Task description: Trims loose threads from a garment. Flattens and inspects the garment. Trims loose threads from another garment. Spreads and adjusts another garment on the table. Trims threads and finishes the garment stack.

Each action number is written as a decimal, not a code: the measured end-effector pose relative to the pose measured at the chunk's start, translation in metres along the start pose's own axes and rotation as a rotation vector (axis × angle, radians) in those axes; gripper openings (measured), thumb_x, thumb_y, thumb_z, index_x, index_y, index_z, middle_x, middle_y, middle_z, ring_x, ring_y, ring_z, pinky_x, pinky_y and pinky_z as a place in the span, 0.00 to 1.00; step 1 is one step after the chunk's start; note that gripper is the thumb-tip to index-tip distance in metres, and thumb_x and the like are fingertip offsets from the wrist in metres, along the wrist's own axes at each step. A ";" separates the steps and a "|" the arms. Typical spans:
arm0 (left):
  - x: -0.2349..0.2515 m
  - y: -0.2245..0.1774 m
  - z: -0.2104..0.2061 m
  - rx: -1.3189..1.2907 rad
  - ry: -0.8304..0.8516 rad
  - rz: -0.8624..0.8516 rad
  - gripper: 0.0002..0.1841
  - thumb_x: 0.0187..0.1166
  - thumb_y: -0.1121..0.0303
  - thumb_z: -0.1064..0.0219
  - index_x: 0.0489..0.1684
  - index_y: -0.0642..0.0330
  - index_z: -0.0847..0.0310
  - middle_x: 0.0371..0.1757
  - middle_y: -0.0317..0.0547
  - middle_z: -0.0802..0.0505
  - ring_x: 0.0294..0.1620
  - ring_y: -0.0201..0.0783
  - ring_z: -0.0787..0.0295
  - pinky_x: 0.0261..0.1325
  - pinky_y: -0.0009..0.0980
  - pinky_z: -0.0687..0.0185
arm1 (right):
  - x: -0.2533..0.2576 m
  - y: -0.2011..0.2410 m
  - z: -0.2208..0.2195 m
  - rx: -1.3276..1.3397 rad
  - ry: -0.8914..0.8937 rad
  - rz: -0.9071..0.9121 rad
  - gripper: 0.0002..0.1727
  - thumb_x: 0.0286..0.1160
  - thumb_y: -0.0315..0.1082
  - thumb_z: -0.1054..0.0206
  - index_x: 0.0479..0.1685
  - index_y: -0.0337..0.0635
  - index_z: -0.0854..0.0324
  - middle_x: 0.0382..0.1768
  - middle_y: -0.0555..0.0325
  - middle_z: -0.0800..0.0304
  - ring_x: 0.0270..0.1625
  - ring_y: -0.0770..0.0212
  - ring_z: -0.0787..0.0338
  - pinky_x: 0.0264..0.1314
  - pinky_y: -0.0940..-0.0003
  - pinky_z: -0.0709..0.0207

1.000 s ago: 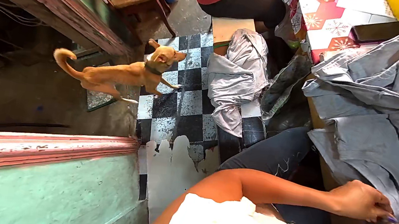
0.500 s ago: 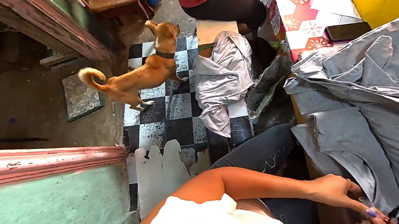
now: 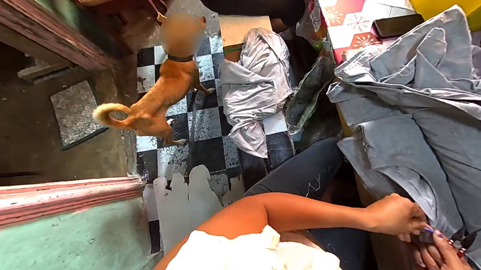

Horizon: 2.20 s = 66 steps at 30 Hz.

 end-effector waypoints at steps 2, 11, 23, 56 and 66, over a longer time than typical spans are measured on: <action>0.001 -0.001 -0.001 0.033 0.018 -0.010 0.12 0.87 0.74 0.40 0.41 0.76 0.13 0.27 0.55 0.09 0.23 0.39 0.12 0.35 0.35 0.14 | 0.000 0.002 0.002 -0.010 -0.003 0.010 0.21 0.88 0.32 0.47 0.21 0.56 0.22 0.05 0.79 0.41 0.07 0.81 0.42 0.12 0.85 0.42; -0.003 0.000 0.001 0.075 0.032 -0.060 0.11 0.83 0.71 0.33 0.44 0.75 0.12 0.32 0.56 0.07 0.29 0.42 0.10 0.40 0.38 0.14 | -0.004 0.004 0.001 -0.057 -0.040 0.025 0.17 0.87 0.30 0.44 0.26 0.56 0.21 0.06 0.79 0.39 0.07 0.81 0.42 0.11 0.86 0.43; -0.009 0.019 0.007 -0.133 -0.004 0.080 0.12 0.86 0.74 0.39 0.42 0.77 0.14 0.28 0.53 0.07 0.23 0.34 0.10 0.35 0.30 0.12 | -0.019 0.015 0.010 -0.301 0.219 -0.071 0.30 0.96 0.50 0.68 0.45 0.51 0.17 0.13 0.83 0.35 0.11 0.84 0.43 0.14 0.87 0.46; -0.020 0.050 -0.003 -0.456 -0.063 0.259 0.05 0.83 0.78 0.36 0.41 0.73 0.16 0.27 0.45 0.06 0.25 0.35 0.06 0.36 0.32 0.05 | -0.008 -0.031 0.005 -0.160 0.177 -0.266 0.19 0.95 0.42 0.48 0.36 0.44 0.18 0.14 0.77 0.37 0.13 0.81 0.42 0.16 0.85 0.47; -0.027 0.048 0.017 -0.046 -0.113 0.250 0.16 0.79 0.68 0.27 0.55 0.73 0.21 0.34 0.47 0.07 0.27 0.34 0.08 0.38 0.32 0.07 | -0.018 0.018 0.014 -0.692 -0.015 0.288 0.15 0.85 0.42 0.36 0.47 0.39 0.09 0.28 0.65 0.14 0.29 0.74 0.20 0.38 0.73 0.24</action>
Point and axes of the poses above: each hand's wrist, its own x-axis towards the middle knuckle, its own z-axis out of the back of the hand, y = z × x, the point moved 10 cm from there along x, towards the middle knuckle
